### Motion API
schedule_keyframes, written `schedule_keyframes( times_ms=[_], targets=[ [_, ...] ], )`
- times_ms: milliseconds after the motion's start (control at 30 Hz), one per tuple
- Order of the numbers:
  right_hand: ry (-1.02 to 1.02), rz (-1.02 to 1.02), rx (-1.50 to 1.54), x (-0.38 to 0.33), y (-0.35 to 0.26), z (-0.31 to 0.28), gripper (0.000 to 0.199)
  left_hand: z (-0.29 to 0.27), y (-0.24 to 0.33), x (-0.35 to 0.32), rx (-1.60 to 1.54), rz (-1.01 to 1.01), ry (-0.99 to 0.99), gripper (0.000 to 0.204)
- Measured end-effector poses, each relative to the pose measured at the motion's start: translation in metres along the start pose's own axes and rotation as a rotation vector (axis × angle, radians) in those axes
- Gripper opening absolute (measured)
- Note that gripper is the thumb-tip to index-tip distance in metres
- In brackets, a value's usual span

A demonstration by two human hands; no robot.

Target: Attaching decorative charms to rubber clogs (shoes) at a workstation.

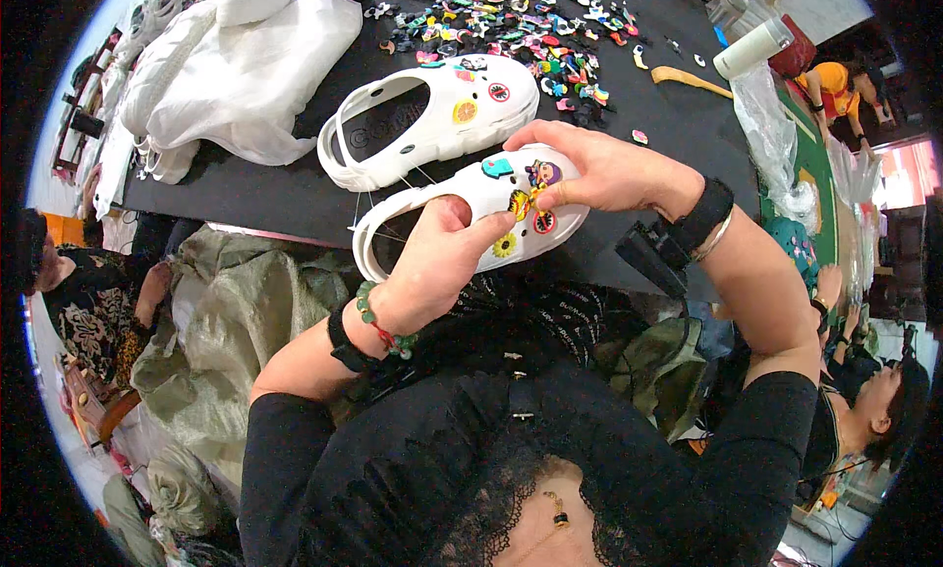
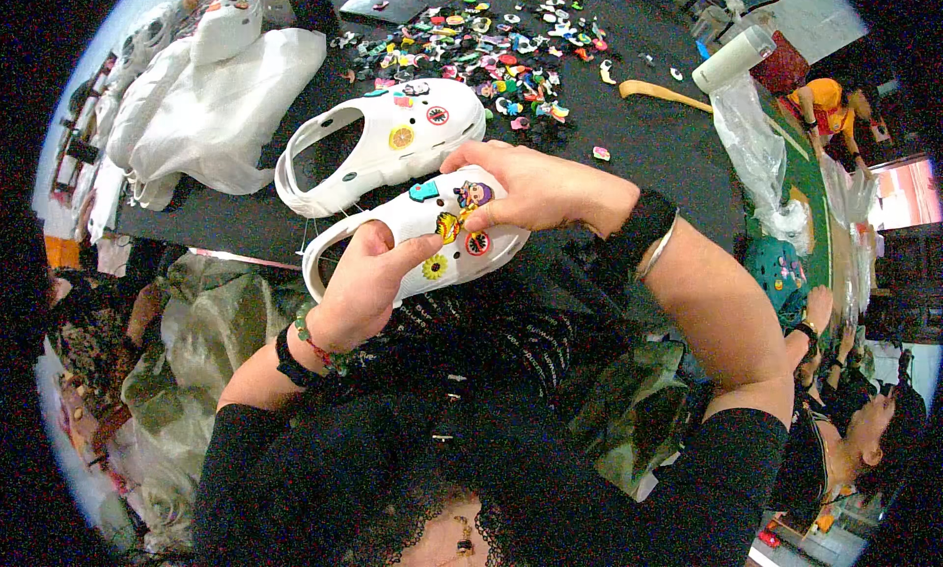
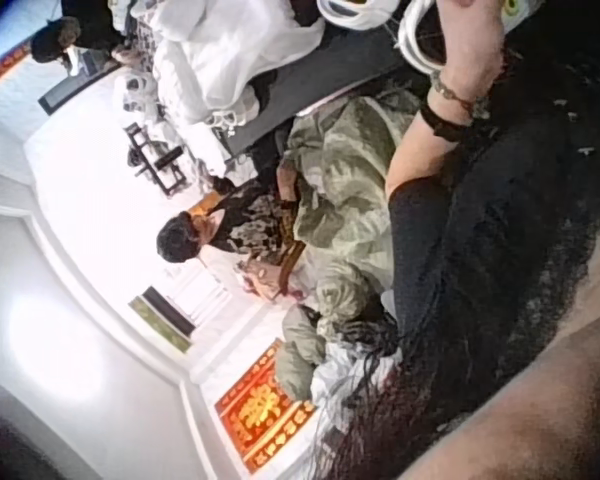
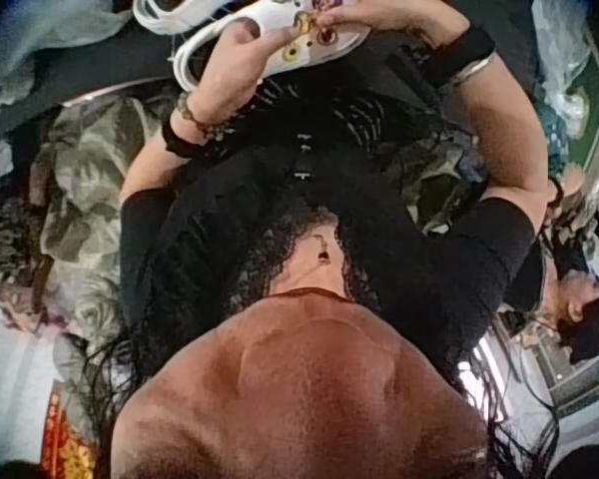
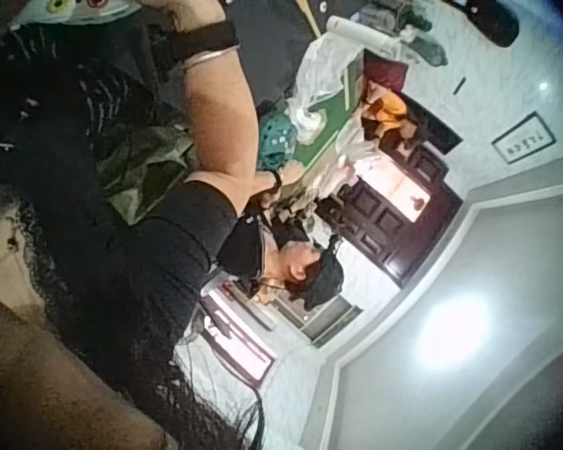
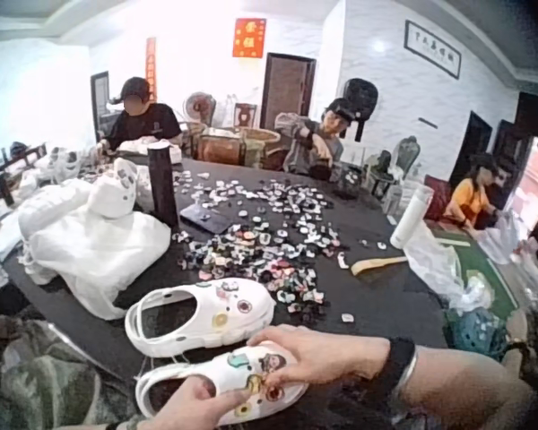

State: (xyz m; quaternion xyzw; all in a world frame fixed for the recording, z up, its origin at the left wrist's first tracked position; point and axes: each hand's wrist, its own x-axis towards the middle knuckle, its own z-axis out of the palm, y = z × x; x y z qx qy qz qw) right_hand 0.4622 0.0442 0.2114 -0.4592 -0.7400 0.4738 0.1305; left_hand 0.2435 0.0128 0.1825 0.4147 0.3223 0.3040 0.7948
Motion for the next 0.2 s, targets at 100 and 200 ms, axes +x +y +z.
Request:
schedule_keyframes(
  times_ms=[100,200],
  targets=[
    [0.018,-0.065,-0.2,0.004,-0.009,-0.001,0.058,-0.005,-0.007,0.001,0.015,0.009,-0.005,0.032],
    [0.012,0.114,-0.407,0.007,-0.028,0.007,0.057,-0.008,-0.011,0.001,0.045,0.067,-0.023,0.033]
  ],
)
